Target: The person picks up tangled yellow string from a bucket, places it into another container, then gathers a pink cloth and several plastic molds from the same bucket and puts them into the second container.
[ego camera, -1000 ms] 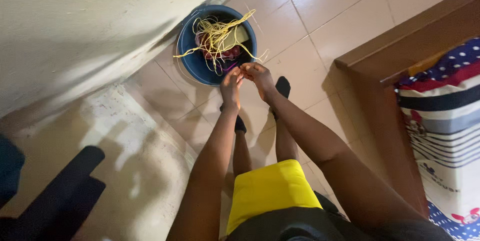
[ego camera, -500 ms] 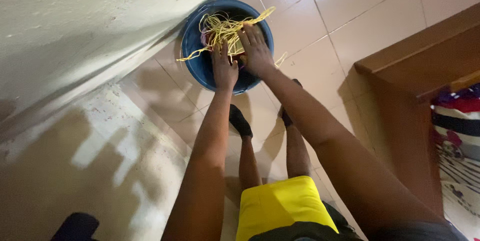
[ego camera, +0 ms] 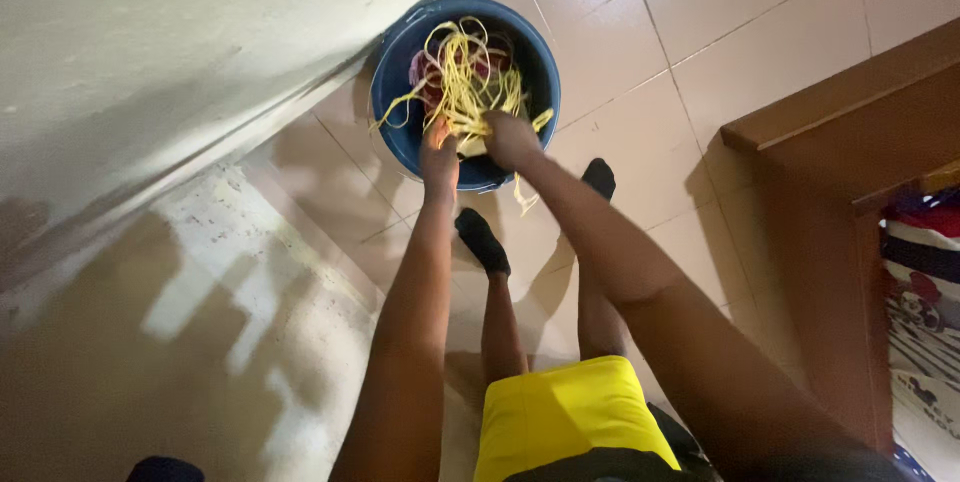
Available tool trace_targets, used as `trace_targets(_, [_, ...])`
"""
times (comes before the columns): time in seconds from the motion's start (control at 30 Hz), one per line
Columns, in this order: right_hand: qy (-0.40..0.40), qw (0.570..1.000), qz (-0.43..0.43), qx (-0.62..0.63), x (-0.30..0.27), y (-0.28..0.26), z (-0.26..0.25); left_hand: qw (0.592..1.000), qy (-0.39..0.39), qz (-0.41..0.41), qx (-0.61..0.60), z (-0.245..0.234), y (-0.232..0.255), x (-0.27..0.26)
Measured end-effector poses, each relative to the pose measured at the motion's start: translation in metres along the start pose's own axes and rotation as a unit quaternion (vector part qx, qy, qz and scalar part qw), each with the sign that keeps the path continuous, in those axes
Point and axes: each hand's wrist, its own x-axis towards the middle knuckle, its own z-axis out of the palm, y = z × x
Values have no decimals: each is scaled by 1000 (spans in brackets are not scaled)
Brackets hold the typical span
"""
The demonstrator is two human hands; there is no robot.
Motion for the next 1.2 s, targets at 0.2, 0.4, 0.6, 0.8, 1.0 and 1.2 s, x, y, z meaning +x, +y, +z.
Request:
trace_targets(0.2, [117,985,-71,101,-65,-26,34,976,-3,-216,-8,-4,69,-62])
trace_targets(0.4, [113,980,-136,92,-107,-80,11,936,-113,-192,-272,-18,66,-70])
trace_targets(0.6, [41,959,-270,78,-130,-97,-11,977,1,-116,-178,-35,66,-63])
trace_targets(0.8, [21,961,-150,233,-133,-64,-5,992,33,113,42,-36,108,-84])
trace_targets(1.0, [187,951,-229,90,-131,-69,-77,846,-45,333,413,-16,139,-113])
trace_targets(1.2, [136,948,-279,-65,-118,-84,-102,835,-116,364,396,-3,143,-142])
